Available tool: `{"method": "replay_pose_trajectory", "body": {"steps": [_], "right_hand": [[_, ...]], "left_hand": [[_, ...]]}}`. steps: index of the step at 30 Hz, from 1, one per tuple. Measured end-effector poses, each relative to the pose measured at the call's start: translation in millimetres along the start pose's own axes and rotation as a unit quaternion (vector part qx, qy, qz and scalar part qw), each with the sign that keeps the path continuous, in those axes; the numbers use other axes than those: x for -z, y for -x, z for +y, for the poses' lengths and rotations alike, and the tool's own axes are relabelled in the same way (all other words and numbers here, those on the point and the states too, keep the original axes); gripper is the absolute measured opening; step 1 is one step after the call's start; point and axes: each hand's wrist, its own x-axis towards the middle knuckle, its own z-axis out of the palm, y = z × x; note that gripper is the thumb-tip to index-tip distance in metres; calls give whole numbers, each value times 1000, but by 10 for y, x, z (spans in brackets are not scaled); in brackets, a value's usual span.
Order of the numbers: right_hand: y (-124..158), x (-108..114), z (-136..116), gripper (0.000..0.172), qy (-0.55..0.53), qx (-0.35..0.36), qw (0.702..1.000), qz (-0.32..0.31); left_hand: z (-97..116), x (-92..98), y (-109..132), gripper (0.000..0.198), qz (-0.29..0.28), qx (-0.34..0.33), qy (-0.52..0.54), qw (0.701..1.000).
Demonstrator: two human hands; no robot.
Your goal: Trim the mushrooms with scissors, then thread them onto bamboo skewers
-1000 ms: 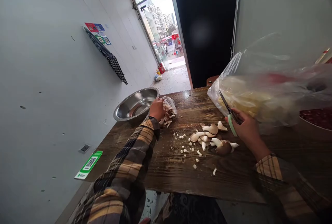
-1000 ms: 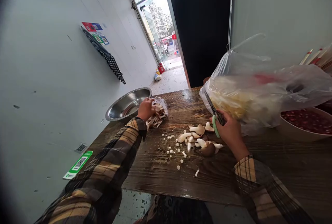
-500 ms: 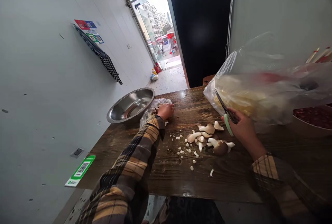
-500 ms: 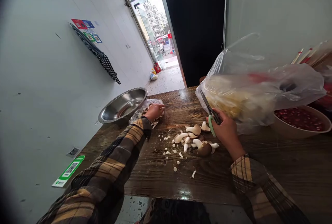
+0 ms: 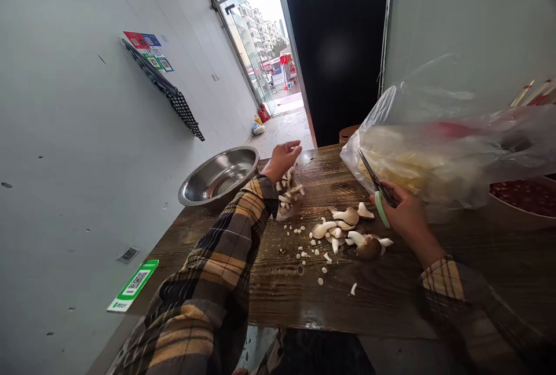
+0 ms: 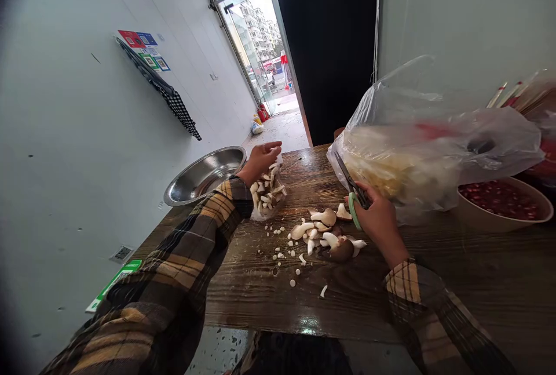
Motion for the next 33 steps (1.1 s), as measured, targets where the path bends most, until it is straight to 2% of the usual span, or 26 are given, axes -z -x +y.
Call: {"method": "replay_pose_trajectory", "body": {"steps": [4,6,10,13,17,20,23,26,29,33], "right_hand": [[-5,0,3,49,10,-6,1000,-3],[-7,2,9,50,5,-5,1000,-5],[-19,0,38,51,-20,-3,1000,-5],[-21,-19,74,55,-38,-2,999,-8],[18,-32,118,67,-56,9,998,-19],[7,-11,61,71,-8,11,999,-35],[-124,-62,-152,67,78,22,992,-93],[-353,-312,-430,62,140,49,975,-164],[-571,-729,-597,62,172,-8,973,-151],[-728,-1254,-599,55,175,-25,978,-107]], "left_hand": [[-41,-62,143,50,-122,-37,-113,985],[-67,-32,252,53,-152,-59,-175,971],[-66,90,588,57,-152,-133,-259,944],[-68,185,919,44,-193,-186,-300,915],[-194,256,1342,31,-225,-198,-380,875],[-342,262,1550,27,-213,-208,-433,850],[-457,234,1630,24,-182,-223,-453,844],[-522,183,1625,24,-153,-239,-460,841],[-576,128,1602,23,-148,-240,-461,842],[-684,108,1590,26,-154,-241,-454,844]]}}
